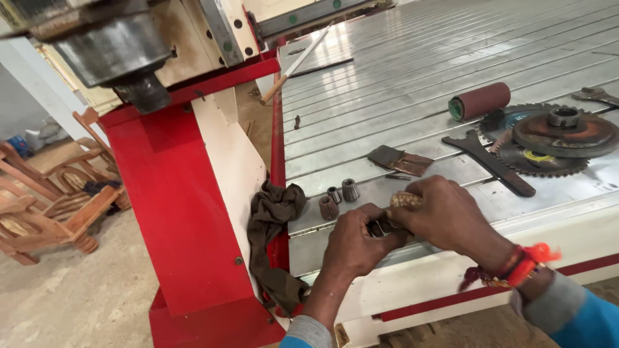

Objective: The person wipes and cleans various metal machine components, including collets and small gears, using a cloth and a brush.

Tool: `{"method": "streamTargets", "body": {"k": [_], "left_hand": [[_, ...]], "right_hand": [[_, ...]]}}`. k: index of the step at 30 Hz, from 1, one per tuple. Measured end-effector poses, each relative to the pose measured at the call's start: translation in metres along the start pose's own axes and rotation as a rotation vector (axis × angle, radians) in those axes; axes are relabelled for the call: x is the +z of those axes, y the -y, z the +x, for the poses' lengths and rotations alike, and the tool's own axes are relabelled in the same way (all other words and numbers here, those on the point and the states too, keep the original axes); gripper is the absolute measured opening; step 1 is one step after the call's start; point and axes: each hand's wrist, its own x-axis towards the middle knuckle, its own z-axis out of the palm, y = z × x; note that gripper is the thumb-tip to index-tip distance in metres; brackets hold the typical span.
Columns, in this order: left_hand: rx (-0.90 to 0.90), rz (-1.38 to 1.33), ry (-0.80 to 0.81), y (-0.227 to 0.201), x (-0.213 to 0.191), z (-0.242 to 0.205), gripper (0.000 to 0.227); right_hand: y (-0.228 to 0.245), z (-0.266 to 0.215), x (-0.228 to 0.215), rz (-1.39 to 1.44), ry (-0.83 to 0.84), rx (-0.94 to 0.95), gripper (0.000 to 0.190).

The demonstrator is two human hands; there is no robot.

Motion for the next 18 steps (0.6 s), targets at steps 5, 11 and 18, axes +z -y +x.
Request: {"method": "streamTargets", "body": {"k": [5,11,18], "left_hand": [[0.075,0.056,-0.026,-0.001,-0.005,-0.001,0.043],[0.113,0.03,-0.057,-0.008,-0.005,-0.004,0.038],[0.08,-0.011,-0.013,-0.007,-0.005,-0.002,0.035]], "right_hand": [[0.005,-0.002,-0.003,0.017,-0.002,0.028,0.046],[0.003,-0.007,-0.006,0.028,0.004,0.054,0.046],[0.001,-0.009,-0.009,0.009,-0.02,0.026,0.042]]}}
